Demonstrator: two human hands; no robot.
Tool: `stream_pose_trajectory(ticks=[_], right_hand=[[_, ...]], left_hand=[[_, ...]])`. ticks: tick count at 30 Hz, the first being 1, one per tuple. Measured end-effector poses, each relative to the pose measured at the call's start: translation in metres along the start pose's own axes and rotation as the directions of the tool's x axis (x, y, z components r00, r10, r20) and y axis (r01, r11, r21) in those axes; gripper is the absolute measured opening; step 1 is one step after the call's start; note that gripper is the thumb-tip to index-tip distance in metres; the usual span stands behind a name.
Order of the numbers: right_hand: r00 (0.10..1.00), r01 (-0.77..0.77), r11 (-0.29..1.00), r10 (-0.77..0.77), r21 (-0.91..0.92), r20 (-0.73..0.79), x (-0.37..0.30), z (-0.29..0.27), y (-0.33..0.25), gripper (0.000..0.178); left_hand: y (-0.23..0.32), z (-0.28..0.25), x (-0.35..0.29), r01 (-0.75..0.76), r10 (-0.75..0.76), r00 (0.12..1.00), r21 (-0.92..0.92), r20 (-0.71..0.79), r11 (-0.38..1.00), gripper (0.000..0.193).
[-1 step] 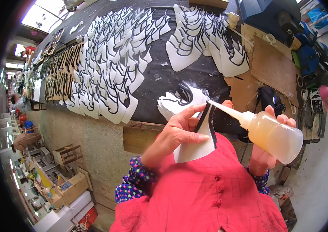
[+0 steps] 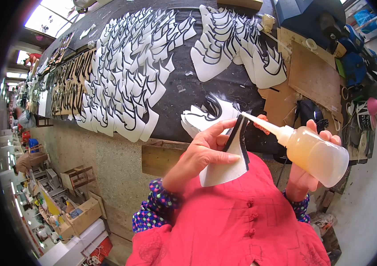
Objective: Applying adhesive from a squeeze bottle to the edges of cut shoe material pieces and stacking them.
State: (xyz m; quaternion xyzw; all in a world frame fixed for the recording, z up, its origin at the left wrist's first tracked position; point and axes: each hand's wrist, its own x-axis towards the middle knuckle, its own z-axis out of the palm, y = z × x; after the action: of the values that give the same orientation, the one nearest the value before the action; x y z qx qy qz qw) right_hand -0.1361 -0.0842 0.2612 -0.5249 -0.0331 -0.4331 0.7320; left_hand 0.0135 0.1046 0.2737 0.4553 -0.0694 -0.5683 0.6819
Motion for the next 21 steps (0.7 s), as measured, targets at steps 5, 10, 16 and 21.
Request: stream_pose_trajectory(ticks=[5,10,16,21], right_hand=[[0.997,0.011,0.998,-0.016,0.057,0.081,0.0,-0.014,0.003,0.097],[0.999,-0.027,0.999,0.029,0.044,-0.027,-0.004,-0.003,0.0,0.095],[0.998,0.015,0.999,-0.018,0.046,0.053,-0.007,-0.014,0.001,0.096],[0.996,0.028,1.0,-0.029,0.007,0.085,-0.001,-0.008,0.002,0.092]], left_hand=[[-0.001,-0.002,0.001,-0.01,0.01,1.0,-0.008,0.004,1.0,0.074],[-0.001,-0.001,0.002,-0.009,0.01,1.0,-0.035,0.014,0.999,0.074],[0.001,0.003,0.002,-0.005,0.006,1.0,-0.045,0.018,0.999,0.074],[-0.001,0.004,0.003,0.015,-0.014,1.0,-0.048,0.019,0.999,0.074]])
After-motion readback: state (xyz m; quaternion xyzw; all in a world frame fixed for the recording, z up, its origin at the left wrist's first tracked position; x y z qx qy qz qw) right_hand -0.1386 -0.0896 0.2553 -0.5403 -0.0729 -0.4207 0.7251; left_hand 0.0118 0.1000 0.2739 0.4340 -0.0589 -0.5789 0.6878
